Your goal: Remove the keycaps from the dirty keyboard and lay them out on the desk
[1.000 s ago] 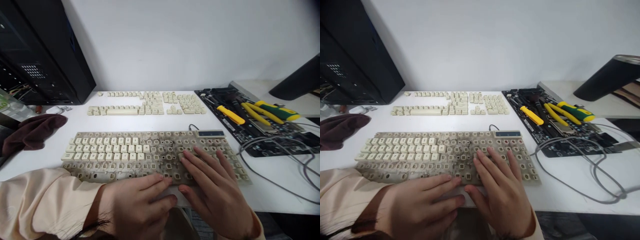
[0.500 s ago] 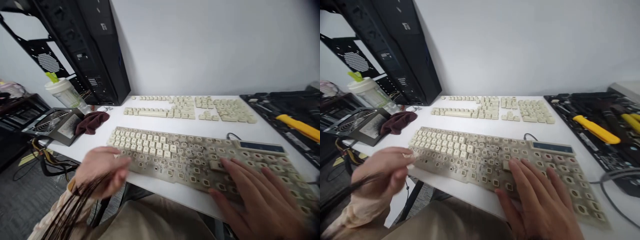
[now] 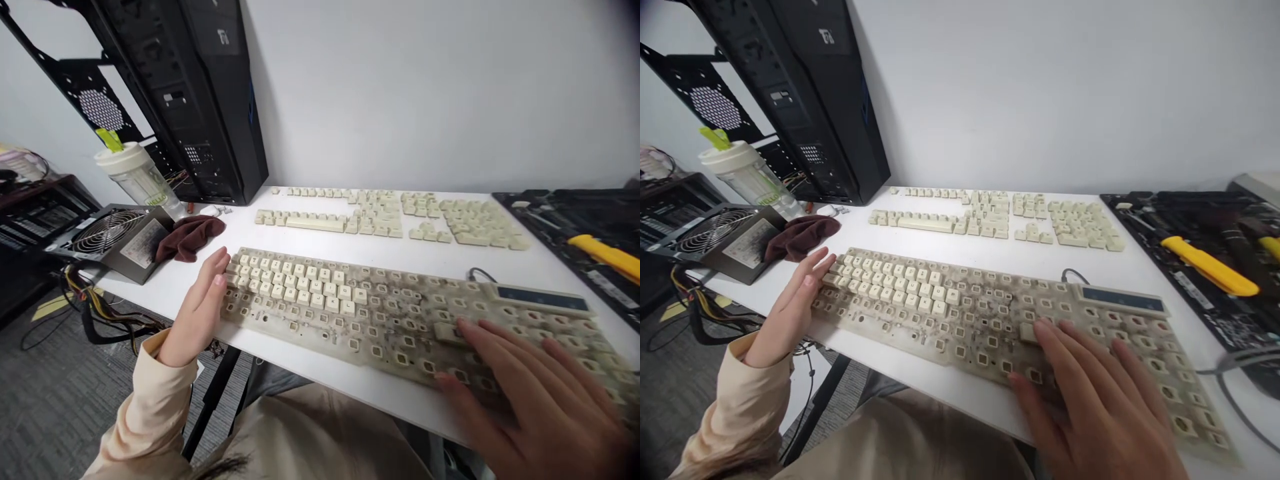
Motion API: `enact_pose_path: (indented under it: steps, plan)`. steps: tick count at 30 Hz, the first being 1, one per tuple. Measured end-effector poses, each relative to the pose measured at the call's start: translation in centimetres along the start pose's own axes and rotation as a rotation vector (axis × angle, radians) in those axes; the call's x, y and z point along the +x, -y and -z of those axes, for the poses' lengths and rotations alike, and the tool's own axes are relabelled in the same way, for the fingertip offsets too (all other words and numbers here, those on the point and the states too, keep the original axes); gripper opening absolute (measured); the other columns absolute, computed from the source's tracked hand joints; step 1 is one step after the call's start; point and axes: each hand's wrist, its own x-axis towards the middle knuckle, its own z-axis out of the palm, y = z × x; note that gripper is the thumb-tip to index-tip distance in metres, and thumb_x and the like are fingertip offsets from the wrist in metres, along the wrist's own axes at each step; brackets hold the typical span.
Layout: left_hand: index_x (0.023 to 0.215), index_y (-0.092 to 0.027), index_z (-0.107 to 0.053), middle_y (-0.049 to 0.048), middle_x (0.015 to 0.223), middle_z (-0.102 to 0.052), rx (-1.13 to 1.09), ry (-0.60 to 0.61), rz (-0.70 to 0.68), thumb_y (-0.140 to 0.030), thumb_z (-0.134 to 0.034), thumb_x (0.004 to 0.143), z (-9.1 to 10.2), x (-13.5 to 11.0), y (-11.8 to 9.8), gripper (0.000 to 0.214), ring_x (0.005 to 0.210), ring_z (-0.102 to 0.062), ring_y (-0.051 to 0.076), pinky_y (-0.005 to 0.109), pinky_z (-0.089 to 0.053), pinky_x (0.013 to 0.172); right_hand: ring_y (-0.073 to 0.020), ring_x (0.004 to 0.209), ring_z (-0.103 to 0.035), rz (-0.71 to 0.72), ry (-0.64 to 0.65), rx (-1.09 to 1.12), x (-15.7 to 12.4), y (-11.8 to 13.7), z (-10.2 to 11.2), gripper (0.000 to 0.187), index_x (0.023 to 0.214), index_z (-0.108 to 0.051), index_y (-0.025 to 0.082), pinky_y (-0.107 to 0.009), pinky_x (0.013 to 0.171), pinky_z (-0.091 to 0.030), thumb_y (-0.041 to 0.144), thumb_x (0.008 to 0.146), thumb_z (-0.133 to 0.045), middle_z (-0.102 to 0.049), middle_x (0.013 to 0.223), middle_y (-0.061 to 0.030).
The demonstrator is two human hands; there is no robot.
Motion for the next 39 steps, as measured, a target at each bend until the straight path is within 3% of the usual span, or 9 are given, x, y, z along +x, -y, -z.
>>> enact_pose_path:
  steps: [6,11,14,18,23,29,34,39]
  plan:
    - [0.141,-0.019,-0.02,0.0173,0.145,-0.032,-0.137,-0.011,0.0,-0.071,-0.026,0.08,-0.4,-0.3,1.0,0.08,0.134,-0.03,0.03,0.052,-0.025,0.109,-0.0298,0.085,-0.067,-0.036,-0.028,-0.043,-0.9,-0.3,-0.4,0.065,0.137,-0.04,0.029,-0.046,0.089,-0.048,0.034,0.076,-0.063,-0.069,0.098,-0.0073]
    - [0.141,-0.017,-0.021,0.0186,0.144,-0.034,-0.16,-0.009,0.001,-0.073,-0.026,0.079,-0.9,-0.8,-0.2,0.083,0.131,-0.034,0.032,0.053,-0.027,0.108,-0.0297,0.078,-0.066,-0.046,-0.052,-0.09,-0.4,0.4,0.3,0.055,0.129,-0.05,0.02,-0.046,0.085,-0.049,0.028,0.076,-0.064,-0.068,0.093,-0.0109]
    - [0.138,-0.021,-0.03,0.0144,0.14,-0.041,-0.147,-0.062,0.005,-0.065,-0.036,0.082,-0.9,-0.9,-0.4,0.071,0.129,-0.038,0.031,0.053,-0.025,0.109,-0.029,0.083,-0.064,-0.04,-0.022,-0.091,0.5,1.3,0.9,0.041,0.121,-0.053,0.012,-0.048,0.086,-0.047,0.026,0.082,-0.057,-0.066,0.094,-0.0137]
    - [0.128,-0.027,-0.044,0.0072,0.131,-0.053,-0.025,-0.11,0.075,-0.052,-0.049,0.082,-0.8,-0.4,-0.4,0.053,0.125,-0.043,0.032,0.055,-0.032,0.106,-0.0285,0.092,-0.061,-0.108,0.011,-0.067,0.8,2.0,1.1,0.032,0.114,-0.055,0.012,-0.049,0.091,-0.044,0.024,0.084,-0.055,-0.064,0.098,-0.0137]
    - [0.122,-0.021,-0.048,0.01,0.125,-0.057,0.045,-0.092,0.044,-0.044,-0.057,0.078,-0.8,0.1,-0.4,0.051,0.117,-0.053,0.029,0.047,-0.045,0.099,-0.0291,0.088,-0.061,-0.079,0.02,-0.049,0.5,1.6,1.0,0.034,0.115,-0.056,0.01,-0.05,0.087,-0.045,0.024,0.084,-0.055,-0.063,0.098,-0.0149]
    - [0.122,-0.02,-0.049,0.0107,0.12,-0.061,0.258,-0.107,-0.008,-0.039,-0.049,0.083,-0.3,0.2,0.5,0.043,0.11,-0.058,0.025,0.045,-0.046,0.096,-0.0316,0.087,-0.061,-0.069,-0.031,0.02,0.3,1.1,0.7,0.036,0.115,-0.058,0.01,-0.05,0.083,-0.046,0.024,0.082,-0.057,-0.064,0.098,-0.015]
    - [0.116,-0.021,-0.055,0.0082,0.116,-0.064,0.371,-0.14,-0.057,-0.039,-0.047,0.084,-0.3,0.2,0.1,0.038,0.106,-0.06,0.023,0.04,-0.048,0.094,-0.031,0.088,-0.06,-0.049,-0.012,0.019,0.5,1.1,0.7,0.032,0.112,-0.058,0.008,-0.049,0.085,-0.044,0.023,0.084,-0.055,-0.063,0.097,-0.0161]
    - [0.115,-0.02,-0.056,0.0064,0.111,-0.066,0.432,-0.12,-0.042,-0.045,-0.049,0.082,-0.2,-0.1,0.0,0.042,0.093,-0.064,0.023,0.034,-0.054,0.081,-0.0282,0.09,-0.06,-0.078,-0.01,-0.013,1.1,1.8,0.9,0.026,0.105,-0.059,0.009,-0.046,0.086,-0.045,0.022,0.083,-0.056,-0.064,0.096,-0.0145]
